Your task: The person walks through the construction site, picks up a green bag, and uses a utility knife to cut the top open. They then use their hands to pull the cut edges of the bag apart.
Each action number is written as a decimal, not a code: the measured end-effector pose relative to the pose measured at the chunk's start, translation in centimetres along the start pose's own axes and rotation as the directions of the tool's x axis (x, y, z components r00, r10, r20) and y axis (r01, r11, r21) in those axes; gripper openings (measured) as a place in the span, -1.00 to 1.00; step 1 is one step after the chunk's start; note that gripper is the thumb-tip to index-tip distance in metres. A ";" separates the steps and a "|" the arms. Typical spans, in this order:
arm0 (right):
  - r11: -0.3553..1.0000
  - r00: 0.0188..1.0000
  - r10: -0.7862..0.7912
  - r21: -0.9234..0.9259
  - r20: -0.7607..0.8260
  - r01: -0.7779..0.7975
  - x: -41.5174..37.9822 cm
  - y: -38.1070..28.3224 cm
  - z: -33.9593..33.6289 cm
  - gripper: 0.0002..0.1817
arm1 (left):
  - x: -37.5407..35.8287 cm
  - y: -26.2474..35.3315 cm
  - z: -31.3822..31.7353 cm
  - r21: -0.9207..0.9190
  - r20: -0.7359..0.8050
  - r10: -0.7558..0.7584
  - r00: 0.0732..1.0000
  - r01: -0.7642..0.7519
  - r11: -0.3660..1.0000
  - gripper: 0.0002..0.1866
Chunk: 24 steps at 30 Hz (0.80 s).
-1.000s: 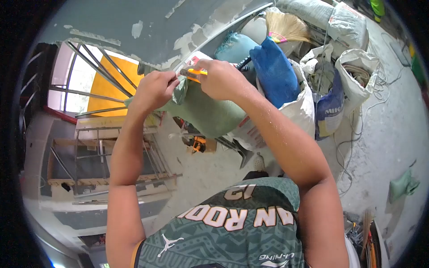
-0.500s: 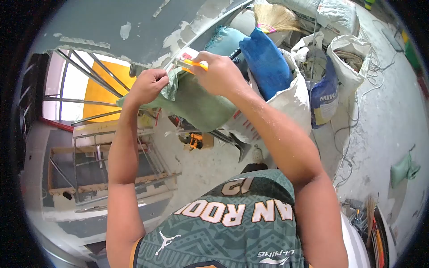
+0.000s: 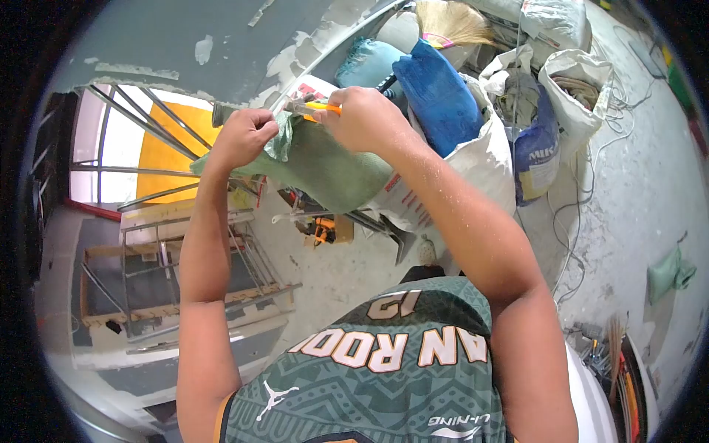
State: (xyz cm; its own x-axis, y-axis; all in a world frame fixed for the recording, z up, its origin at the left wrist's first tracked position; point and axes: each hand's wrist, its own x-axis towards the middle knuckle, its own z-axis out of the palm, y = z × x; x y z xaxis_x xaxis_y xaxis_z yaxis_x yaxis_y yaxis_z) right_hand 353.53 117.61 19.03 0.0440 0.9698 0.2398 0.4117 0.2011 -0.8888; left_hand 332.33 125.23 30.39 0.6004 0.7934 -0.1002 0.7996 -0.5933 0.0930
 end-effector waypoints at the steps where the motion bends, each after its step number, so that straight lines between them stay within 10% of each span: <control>1: 1.000 1.000 0.008 -0.015 0.018 -0.007 0.1 -0.1 -0.1 -0.53 | 0.0 -0.1 0.0 -0.013 0.002 -0.007 1.000 0.007 1.000 -0.72; 17: 0.998 0.992 0.053 -0.023 0.112 -0.051 0.8 -0.2 0.8 -0.58 | 0.3 -0.4 0.5 -0.114 0.008 0.007 1.000 -0.006 0.993 -0.69; 24: 0.978 0.948 -0.057 -0.172 0.312 0.115 -0.6 0.7 -1.0 -0.58 | 0.1 -1.3 1.4 -0.457 0.129 -0.140 0.982 0.184 0.870 -0.68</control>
State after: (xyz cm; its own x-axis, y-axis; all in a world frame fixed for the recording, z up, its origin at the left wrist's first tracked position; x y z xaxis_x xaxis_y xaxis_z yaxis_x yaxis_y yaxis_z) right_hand 354.64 116.99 18.66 -0.2660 0.9513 0.1559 0.5641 0.2847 -0.7750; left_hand 331.40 125.84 28.87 0.4791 0.8446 -0.2390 0.7997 -0.3077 0.5156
